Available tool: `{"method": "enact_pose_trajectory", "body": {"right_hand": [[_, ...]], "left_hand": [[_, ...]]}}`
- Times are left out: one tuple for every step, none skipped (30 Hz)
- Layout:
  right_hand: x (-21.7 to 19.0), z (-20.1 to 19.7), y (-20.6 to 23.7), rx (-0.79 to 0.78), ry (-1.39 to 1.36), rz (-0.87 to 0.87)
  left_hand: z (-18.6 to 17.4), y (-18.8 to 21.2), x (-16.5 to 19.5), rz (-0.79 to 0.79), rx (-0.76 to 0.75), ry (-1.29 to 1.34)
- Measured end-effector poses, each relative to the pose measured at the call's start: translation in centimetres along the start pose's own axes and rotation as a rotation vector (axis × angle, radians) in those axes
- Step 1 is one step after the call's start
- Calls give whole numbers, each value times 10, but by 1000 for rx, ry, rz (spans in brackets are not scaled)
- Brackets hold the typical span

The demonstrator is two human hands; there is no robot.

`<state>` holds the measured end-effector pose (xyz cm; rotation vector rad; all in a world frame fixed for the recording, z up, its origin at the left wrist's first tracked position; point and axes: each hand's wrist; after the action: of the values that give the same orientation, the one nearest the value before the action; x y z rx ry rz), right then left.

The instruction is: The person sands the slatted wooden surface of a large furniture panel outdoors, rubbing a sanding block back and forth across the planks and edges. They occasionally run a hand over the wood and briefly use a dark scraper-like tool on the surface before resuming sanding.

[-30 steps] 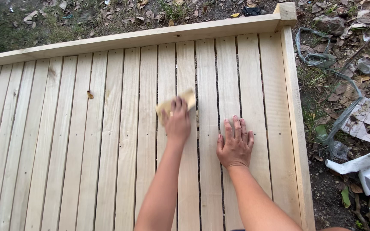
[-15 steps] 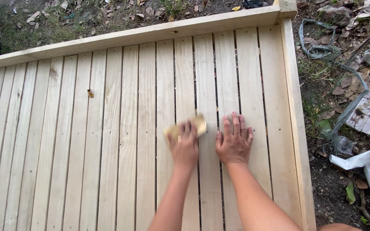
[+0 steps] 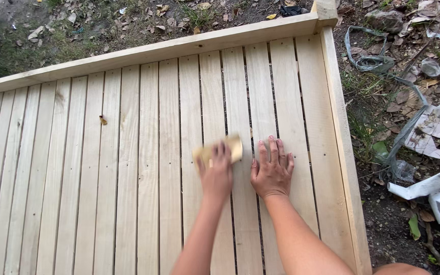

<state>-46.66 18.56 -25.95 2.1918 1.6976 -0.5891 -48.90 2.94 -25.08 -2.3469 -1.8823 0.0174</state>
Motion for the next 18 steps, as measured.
{"method": "enact_pose_trajectory", "body": {"right_hand": [[1,0,0,16,-10,-12],[1,0,0,29,-19,-22],[2,1,1,39,-28,-30],[3,1,2,43,-28,-32],[3,1,2,45,-26,-35],[3,1,3,42,-24,-38],[3,1,3,42,-22,-34],[2,1,2,48,-20,-32],[2,1,1,52,-18,-27],[1,1,1,48,-19,-29],[1,1,-1,47,-19,-28],[0,0,-2,45,-17,-24],[0,0,-3,43,-10,-26],[0,0,-5,45,-3,-26],[0,0,-6,47,6,-26],[0,0,-8,40,10,-16],[0,-1,-8,27,13,-7],[0,-1,-9,13,14,1]], "left_hand": [[-3,45,6,14,-19,-32],[-7,85,11,-14,-81,16],[-11,120,20,-52,-103,36],[-13,144,27,-89,-119,56],[-12,157,30,-103,-131,54],[-11,160,32,-119,-146,52],[-9,152,32,-135,-157,52],[-5,133,30,-123,-111,42],[0,104,26,-110,-67,33],[5,69,19,-82,-5,14],[9,27,13,-50,58,-4],[13,-19,7,-84,33,-5],[16,-66,2,-71,70,-14],[19,-112,0,-82,72,-37],[19,-156,-3,-76,28,-36],[18,-196,-4,-103,-21,-14],[17,-227,-5,-132,-75,5],[14,-252,-5,-137,-87,10]]}}
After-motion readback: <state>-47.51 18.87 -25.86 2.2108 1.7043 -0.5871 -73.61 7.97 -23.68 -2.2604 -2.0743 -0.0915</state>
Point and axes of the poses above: each hand's wrist, its own y-axis away from the middle knuckle, its own z-axis out of the palm, x = y × z, and after that the axes turned 9 degrees about -y, right-handed
